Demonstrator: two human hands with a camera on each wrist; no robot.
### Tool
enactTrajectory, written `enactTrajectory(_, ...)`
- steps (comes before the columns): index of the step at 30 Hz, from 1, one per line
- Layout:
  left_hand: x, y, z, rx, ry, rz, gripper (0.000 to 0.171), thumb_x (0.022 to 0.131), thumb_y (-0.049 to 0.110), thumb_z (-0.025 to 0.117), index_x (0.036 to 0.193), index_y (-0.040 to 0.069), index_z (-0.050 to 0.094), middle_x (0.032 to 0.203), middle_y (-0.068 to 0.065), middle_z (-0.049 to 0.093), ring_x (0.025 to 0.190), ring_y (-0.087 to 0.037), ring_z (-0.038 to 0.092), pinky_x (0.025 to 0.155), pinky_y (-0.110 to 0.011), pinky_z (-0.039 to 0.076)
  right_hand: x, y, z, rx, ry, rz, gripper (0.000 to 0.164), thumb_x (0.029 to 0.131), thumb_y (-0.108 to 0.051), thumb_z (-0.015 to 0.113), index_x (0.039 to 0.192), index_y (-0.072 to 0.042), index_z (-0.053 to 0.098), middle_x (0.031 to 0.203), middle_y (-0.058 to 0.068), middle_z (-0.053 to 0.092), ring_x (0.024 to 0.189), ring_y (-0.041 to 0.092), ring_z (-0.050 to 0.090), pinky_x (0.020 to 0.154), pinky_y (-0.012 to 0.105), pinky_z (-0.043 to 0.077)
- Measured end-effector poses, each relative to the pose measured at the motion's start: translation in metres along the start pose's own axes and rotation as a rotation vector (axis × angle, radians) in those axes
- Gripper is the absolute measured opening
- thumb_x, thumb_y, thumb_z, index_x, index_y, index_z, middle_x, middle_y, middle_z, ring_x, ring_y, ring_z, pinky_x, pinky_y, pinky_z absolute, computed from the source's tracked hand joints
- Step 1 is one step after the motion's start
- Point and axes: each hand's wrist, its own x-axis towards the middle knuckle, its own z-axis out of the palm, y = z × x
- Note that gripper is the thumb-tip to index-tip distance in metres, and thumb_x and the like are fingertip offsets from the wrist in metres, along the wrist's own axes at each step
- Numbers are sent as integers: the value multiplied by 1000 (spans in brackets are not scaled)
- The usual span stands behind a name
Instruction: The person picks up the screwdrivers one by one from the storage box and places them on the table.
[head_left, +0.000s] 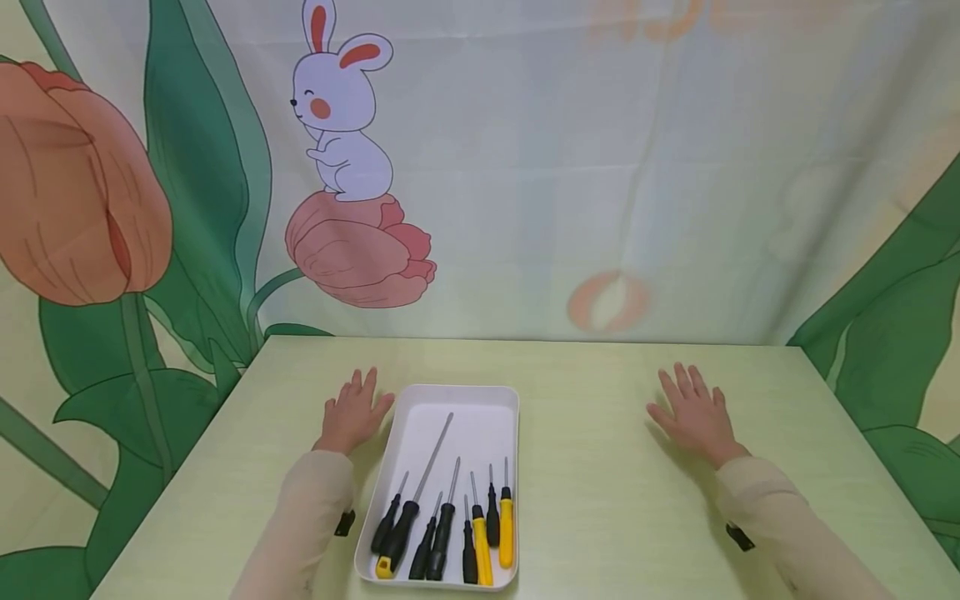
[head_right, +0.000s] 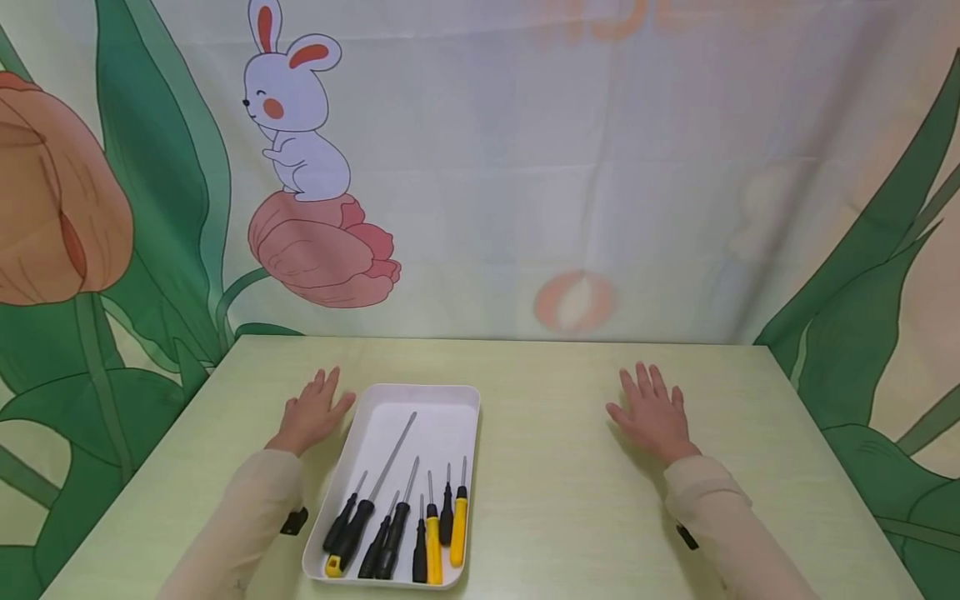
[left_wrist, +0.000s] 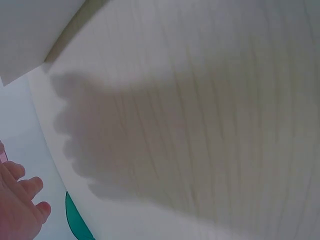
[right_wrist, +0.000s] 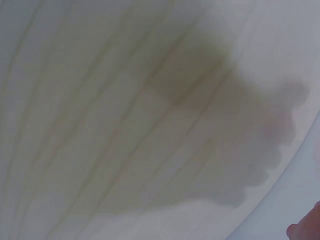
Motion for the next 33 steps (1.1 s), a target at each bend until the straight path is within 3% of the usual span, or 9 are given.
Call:
enactTrajectory(13,-10,-10,-4,-130,-67,-9,67,93,43,29,140,0,10,142,-28,14,128,-43,21,98,-59,21,-8,-8,3,2,-11,-51,70,89,-50,37,140,-6,19,145,22,12,133,39,6,96,65,10)
enactTrajectory(21,-15,-11,-7,-217,-64,4,65,93,38,33,137,-5,15,135,-30,28,125,-43,27,100,-53,24,-12,-20,7,12,3,-83,68,88,-49,40,139,-7,23,145,21,15,133,38,10,96,64,14)
enactTrajectory(27,-21,-8,-10,-262,-110,-27,59,93,38,33,133,-5,27,125,-29,43,116,-41,41,95,-50,32,-17,-35,8,17,3,-127,68,87,-48,42,138,-7,25,144,20,17,133,38,12,96,64,16)
enactTrajectory(33,-26,-8,-9,-309,-167,-67,59,93,40,33,134,-2,28,126,-29,42,116,-40,41,93,-49,34,-23,-51,8,33,-3,-163,67,87,-48,42,139,-9,25,145,18,18,133,36,14,97,62,17)
